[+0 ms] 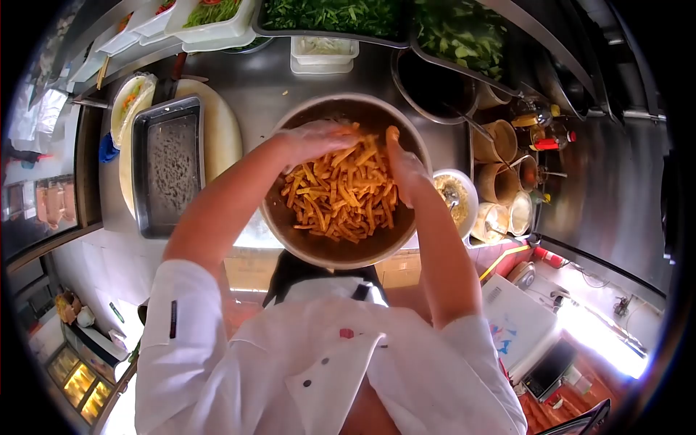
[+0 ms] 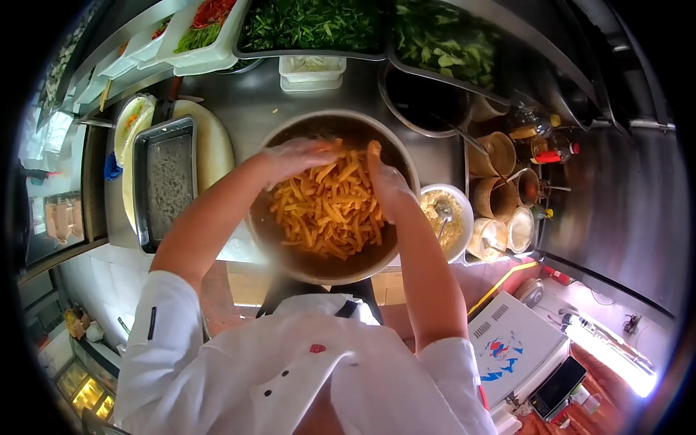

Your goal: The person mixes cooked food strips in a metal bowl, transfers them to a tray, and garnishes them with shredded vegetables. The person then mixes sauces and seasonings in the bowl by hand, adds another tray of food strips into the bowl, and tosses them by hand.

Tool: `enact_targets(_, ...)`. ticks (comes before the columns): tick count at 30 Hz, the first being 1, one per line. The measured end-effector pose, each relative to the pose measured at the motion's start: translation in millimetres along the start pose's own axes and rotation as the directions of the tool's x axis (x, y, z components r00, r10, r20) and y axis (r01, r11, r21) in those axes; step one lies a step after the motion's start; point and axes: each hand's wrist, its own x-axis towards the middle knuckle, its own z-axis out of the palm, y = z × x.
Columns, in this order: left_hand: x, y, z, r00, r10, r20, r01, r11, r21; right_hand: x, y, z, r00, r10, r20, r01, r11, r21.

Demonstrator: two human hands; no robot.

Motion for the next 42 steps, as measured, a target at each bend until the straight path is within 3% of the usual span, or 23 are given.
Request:
enact_targets(1, -21.9, -0.9, -7.5, 1.000, 0.019, 0.022, -0.018, 1.000, -0.025, 5.1, 12.5, 10.0, 0.998, 0.050, 0.049, -0.053, 0.997, 0.053)
enact_targets(3, -33.0, -32.1, 16.6, 0.985, -0.066, -0.157, 0.029, 0.974, -0.225, 15.1, 37.3, 29.9, 0.978, 0.149, 0.145, -0.170, 0.975, 0.145)
enact_targets(4, -35.3, -17.5, 28.3, 0.911, -0.380, -0.162, 0.243, 0.810, -0.534, 19.0, 35.7, 36.3, 0.942, 0.284, 0.177, -0.332, 0.859, 0.389)
enact_targets(6, -22.5, -5.9, 45.4, 0.880, -0.435, -0.191, 0.193, 0.695, -0.693, 17.8, 0.8, 43.0, 0.830, 0.542, 0.132, -0.401, 0.414, 0.817)
enact_targets(7, -12.0, -4.4, 54.7, 0.864, -0.463, -0.198, 0.161, 0.627, -0.762, 30.6, 2.9, 51.1, 0.870, 0.440, 0.224, -0.354, 0.241, 0.903)
enact_targets(9, 28.2, -10.8, 63.6, 0.923, -0.345, -0.174, 0.140, 0.718, -0.682, 64.9, 13.7, 73.3, 0.925, 0.189, 0.329, -0.305, -0.145, 0.941)
enact_targets(10, 51.0, -18.0, 64.9, 0.943, -0.284, -0.172, 0.119, 0.773, -0.623, 61.3, -0.3, 65.9, 0.945, 0.218, 0.245, -0.227, -0.104, 0.968)
enact_targets(11, 53.5, -11.4, 63.2, 0.962, -0.219, -0.165, 0.092, 0.824, -0.559, 65.3, 0.5, 62.0, 0.943, 0.172, 0.284, -0.269, -0.104, 0.957)
enact_targets(13, 29.7, 16.8, 49.2, 0.978, -0.199, -0.065, 0.115, 0.772, -0.625, 69.9, 5.3, 55.4, 0.928, 0.081, 0.363, -0.355, -0.099, 0.930)
enact_targets(16, 51.7, -3.5, 44.7, 0.988, -0.142, -0.068, 0.079, 0.818, -0.570, 49.6, -2.6, 45.4, 0.943, 0.238, 0.234, -0.289, 0.232, 0.929)
enact_targets(19, 32.4, -0.5, 35.2, 0.996, -0.075, -0.051, 0.034, 0.832, -0.554, 32.7, 19.5, 60.9, 0.973, 0.232, -0.014, -0.133, 0.605, 0.785)
enact_targets(20, 11.8, 12.8, 32.0, 0.998, -0.056, -0.030, 0.029, 0.822, -0.569, 12.7, 4.8, 44.3, 0.966, 0.255, 0.036, -0.173, 0.538, 0.825)
enact_targets(23, -39.8, 55.1, 21.0, 0.979, -0.200, -0.046, 0.153, 0.859, -0.488, -22.1, -23.8, 19.6, 0.944, 0.296, 0.147, -0.252, 0.359, 0.898)
enact_targets(25, -23.5, 34.6, 26.9, 0.980, -0.192, -0.045, 0.142, 0.849, -0.508, -30.6, -24.6, 23.2, 0.929, 0.323, 0.180, -0.279, 0.292, 0.915)
enact_targets(27, -21.5, 9.4, 31.8, 0.988, -0.142, -0.065, 0.079, 0.814, -0.575, -29.2, 11.7, 50.3, 0.986, 0.157, -0.061, -0.052, 0.630, 0.775)
enact_targets(29, -24.5, -14.3, 35.8, 0.984, -0.127, -0.124, 0.024, 0.785, -0.619, -42.0, 7.9, 42.9, 0.972, 0.233, -0.027, -0.107, 0.545, 0.831)
enact_targets(31, -25.7, -38.3, 46.8, 0.938, -0.235, -0.256, 0.032, 0.793, -0.609, -54.6, -9.0, 19.4, 0.827, 0.447, 0.341, -0.360, -0.044, 0.932)
enact_targets(32, -17.2, -57.7, 58.9, 0.940, -0.266, -0.213, 0.025, 0.677, -0.735, -26.5, 26.5, 67.1, 0.832, 0.447, 0.329, -0.286, -0.161, 0.944)
enact_targets(34, -3.1, -93.4, 84.0, 0.943, -0.313, -0.118, 0.012, 0.385, -0.923, -1.7, 35.6, 107.9, 0.799, 0.506, 0.325, -0.249, -0.213, 0.945)
enact_targets(35, -5.9, -76.1, 92.4, 0.780, -0.533, -0.328, 0.170, 0.685, -0.708, 3.4, 28.3, 112.8, 0.784, 0.531, 0.321, -0.227, -0.236, 0.945)
enact_targets(36, 2.0, -63.9, 99.7, 0.771, -0.557, -0.310, 0.213, 0.683, -0.699, 7.4, 22.7, 116.4, 0.843, 0.413, 0.344, -0.191, -0.368, 0.910)
enact_targets(39, 10.5, -35.5, 112.6, 0.866, -0.458, -0.199, 0.183, 0.662, -0.727, 2.9, -5.7, 102.4, 0.936, 0.108, 0.334, -0.237, -0.506, 0.829)
enact_targets(42, 7.4, -20.9, 98.5, 0.943, -0.319, -0.090, 0.172, 0.702, -0.691, -19.9, -27.1, 71.1, 0.919, 0.174, 0.353, -0.269, -0.377, 0.886)
